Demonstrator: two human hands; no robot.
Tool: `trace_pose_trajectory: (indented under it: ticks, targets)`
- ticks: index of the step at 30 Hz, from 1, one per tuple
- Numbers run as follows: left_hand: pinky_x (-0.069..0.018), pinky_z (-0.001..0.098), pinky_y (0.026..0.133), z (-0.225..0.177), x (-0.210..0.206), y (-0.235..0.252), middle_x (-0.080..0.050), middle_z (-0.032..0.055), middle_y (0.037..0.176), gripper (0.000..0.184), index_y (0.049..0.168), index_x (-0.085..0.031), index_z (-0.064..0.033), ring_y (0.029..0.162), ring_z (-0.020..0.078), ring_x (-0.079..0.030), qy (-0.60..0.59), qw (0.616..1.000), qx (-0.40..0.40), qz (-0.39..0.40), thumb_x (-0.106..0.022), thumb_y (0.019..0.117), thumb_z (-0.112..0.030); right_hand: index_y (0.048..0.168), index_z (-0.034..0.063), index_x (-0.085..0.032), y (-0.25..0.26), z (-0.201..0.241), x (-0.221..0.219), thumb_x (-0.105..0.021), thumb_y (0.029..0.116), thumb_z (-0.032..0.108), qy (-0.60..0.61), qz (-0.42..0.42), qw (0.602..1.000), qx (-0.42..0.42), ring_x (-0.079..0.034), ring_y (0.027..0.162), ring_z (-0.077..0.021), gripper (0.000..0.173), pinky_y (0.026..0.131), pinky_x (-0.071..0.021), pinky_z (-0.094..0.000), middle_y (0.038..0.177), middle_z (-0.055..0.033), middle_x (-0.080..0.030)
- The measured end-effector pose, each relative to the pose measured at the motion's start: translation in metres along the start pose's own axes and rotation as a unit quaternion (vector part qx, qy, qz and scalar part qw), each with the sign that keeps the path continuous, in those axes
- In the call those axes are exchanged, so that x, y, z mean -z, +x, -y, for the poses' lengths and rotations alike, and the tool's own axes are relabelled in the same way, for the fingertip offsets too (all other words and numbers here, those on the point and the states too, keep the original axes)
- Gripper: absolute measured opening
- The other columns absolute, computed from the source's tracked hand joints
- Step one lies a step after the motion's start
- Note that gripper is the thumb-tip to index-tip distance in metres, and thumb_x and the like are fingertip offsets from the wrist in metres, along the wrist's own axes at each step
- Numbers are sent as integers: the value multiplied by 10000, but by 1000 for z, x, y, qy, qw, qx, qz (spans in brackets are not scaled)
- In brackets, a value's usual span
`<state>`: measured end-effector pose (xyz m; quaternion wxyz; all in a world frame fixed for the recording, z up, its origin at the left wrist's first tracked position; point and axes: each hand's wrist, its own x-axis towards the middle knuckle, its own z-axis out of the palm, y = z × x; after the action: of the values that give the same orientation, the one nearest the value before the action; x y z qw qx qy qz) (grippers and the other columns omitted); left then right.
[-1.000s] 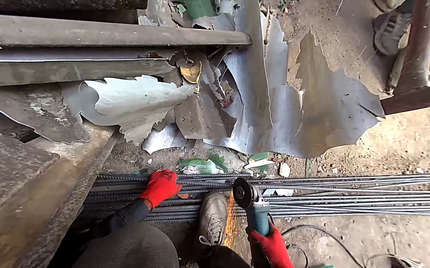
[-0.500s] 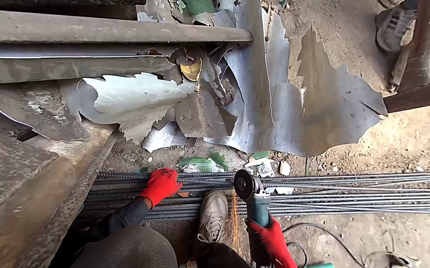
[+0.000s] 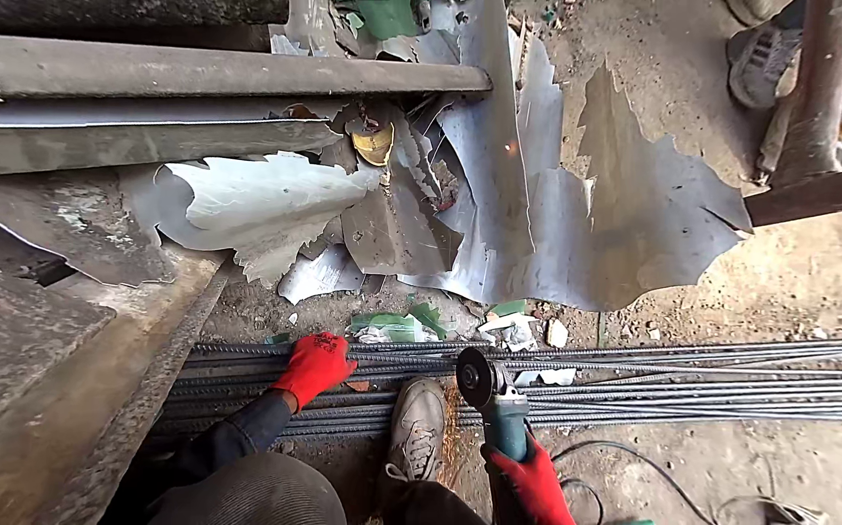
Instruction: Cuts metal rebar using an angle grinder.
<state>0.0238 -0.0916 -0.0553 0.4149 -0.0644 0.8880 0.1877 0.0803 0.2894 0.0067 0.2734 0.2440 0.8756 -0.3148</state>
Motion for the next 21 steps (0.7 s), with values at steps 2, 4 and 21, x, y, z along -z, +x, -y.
trace_pose_trajectory:
  ticks: [2,4,21]
  targets:
    - [-536,586,830,0,-1,-1,-733,141,998,406,983,-744,-95,1005,338,-700,-6,1000,-5,-5,-603,990,-475,1247,69,-641,2,0,-1,-866,650,328,13,2,1000,-2,-736,813,-197,689,753,-626,-447,954,-79,-743]
    - [-535,582,825,0,-1,-1,-733,136,991,405,976,-743,-99,1001,333,-701,-5,1000,-5,-6,-601,989,-478,1250,71,-642,6,5,-3,-862,644,333,21,-4,1000,1,-733,812,-193,696,753,-624,-445,957,-76,-741]
    - [-544,564,806,0,-1,-6,-733,123,956,404,932,-742,-105,976,323,-704,-3,1000,-6,-22,-610,977,-484,1235,68,-639,2,11,3,-868,643,341,29,-1,1000,-3,-738,778,-199,691,722,-634,-439,930,-77,-743]
